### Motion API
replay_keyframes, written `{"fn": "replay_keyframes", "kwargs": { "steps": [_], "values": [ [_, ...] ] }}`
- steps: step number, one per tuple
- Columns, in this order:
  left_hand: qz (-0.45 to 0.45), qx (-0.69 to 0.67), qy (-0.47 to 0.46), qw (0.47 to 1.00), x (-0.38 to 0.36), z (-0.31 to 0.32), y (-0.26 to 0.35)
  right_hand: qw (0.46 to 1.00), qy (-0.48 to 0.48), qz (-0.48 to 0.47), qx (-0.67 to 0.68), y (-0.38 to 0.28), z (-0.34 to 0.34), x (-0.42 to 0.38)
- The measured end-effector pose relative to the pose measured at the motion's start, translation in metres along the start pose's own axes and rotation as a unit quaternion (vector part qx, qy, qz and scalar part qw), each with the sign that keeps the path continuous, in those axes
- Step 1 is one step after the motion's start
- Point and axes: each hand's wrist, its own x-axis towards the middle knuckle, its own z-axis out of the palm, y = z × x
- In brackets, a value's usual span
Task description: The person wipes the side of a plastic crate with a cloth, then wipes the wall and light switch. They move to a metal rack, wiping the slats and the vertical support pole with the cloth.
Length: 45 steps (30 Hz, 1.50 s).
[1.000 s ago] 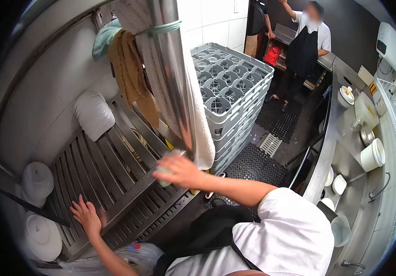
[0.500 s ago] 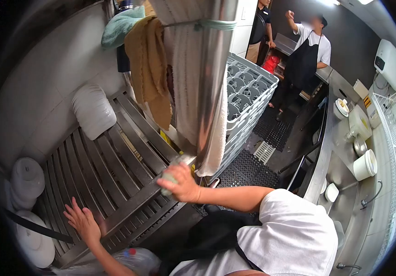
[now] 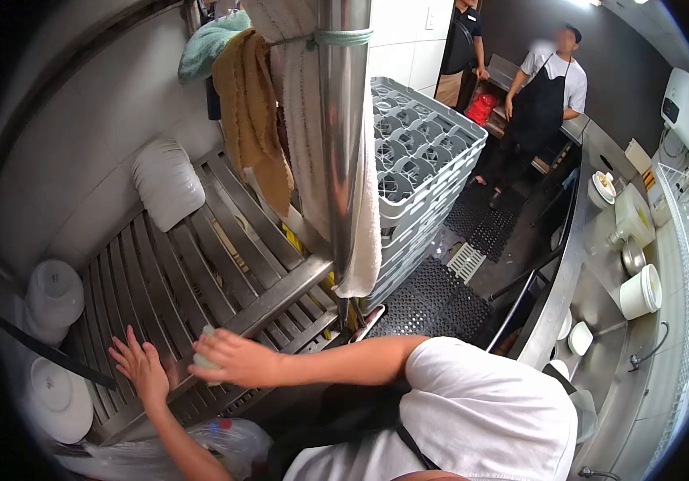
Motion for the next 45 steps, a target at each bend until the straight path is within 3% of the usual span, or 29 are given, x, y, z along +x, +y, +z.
{"fn": "replay_keyframes", "kwargs": {
  "steps": [7,11,18,24,45],
  "values": [
    [0.006,-0.005,0.022,1.000,0.005,0.014,-0.012,0.983,-0.031,0.124,-0.134,0.086,-0.090,-0.087],
    [0.010,0.003,0.043,0.999,0.006,0.017,-0.014,0.979,-0.033,0.127,-0.158,0.109,-0.122,-0.102],
    [0.022,-0.011,0.062,0.998,0.005,0.018,-0.014,0.969,0.093,0.180,-0.141,0.101,-0.066,-0.102],
    [0.029,-0.010,0.057,0.998,0.008,0.021,-0.019,0.968,0.178,0.111,-0.135,0.115,-0.045,-0.112],
    [0.006,-0.005,0.072,0.997,0.006,0.021,-0.021,0.968,0.199,0.116,-0.104,0.112,-0.051,-0.110]
  ]
}}
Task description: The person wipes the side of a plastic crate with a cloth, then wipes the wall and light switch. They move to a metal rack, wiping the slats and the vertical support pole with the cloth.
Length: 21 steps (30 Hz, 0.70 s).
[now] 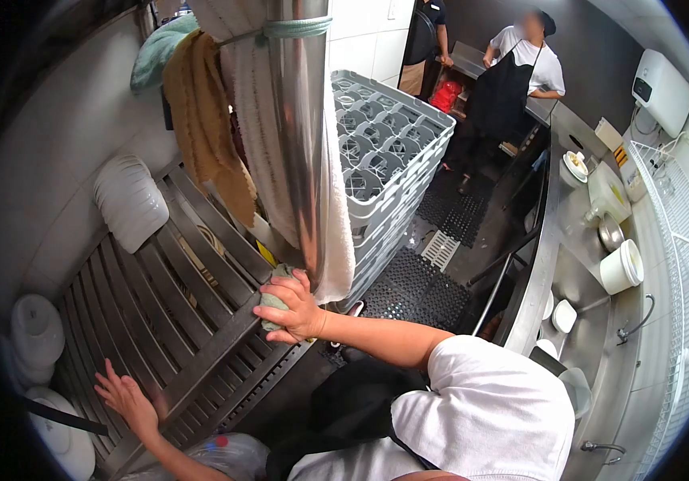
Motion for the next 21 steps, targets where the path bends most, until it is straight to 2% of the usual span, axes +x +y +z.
{"fn": "replay_keyframes", "kwargs": {
  "steps": [21],
  "values": [
    [-0.003,-0.036,-0.011,0.999,-0.009,-0.005,-0.007,1.000,0.014,-0.010,-0.016,0.008,0.012,-0.011]
  ]
}}
